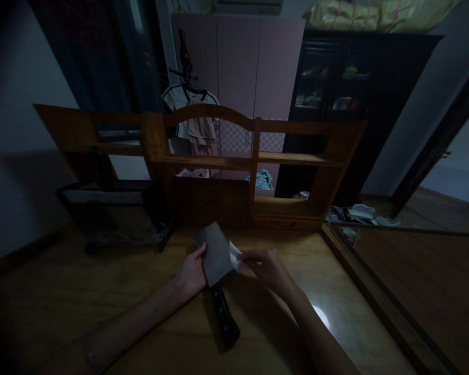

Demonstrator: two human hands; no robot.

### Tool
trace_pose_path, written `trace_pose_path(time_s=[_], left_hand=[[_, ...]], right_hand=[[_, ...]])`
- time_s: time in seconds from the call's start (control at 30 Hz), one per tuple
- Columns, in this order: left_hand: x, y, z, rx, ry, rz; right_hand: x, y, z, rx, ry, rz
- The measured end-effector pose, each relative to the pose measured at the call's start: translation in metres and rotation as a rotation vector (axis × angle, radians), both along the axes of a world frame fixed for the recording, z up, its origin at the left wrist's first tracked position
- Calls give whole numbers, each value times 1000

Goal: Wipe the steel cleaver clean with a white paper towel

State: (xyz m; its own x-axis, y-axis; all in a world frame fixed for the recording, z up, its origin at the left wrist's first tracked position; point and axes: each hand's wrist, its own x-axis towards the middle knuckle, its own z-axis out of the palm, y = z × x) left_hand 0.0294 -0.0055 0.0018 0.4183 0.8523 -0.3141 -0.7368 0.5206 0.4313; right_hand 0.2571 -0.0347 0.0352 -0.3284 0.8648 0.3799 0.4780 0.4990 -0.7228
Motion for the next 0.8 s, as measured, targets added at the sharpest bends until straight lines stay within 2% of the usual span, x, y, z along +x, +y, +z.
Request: trace_pose_path(time_s=[0.17, 0.3, 0.37, 0.43, 0.53, 0.6, 0.67, 0.73, 0.8], left_hand=[[-2, -3, 4, 24, -70, -18], [-8, -4, 3, -8, -101, -7], [-12, -2, -3, -10, -105, -48], [-15, 2, -14, 58, -180, -101], [-15, 10, -31, 166, -300, -85], [-12, 18, -40, 188, -303, -93], [-9, 25, -45, 200, -280, -124], [-8, 31, -48, 218, -249, -156], [-9, 33, -50, 263, -213, -154]], right_hand=[[7, 7, 1, 22, 151, -228], [10, 13, -1, -81, 376, -261], [10, 15, -5, -154, 471, -293], [12, 17, -11, -228, 549, -341], [14, 20, -19, -265, 618, -397], [15, 23, -19, -201, 586, -408], [13, 25, -14, -73, 514, -402], [4, 24, -3, 61, 438, -390], [-12, 22, 11, 128, 355, -349]])
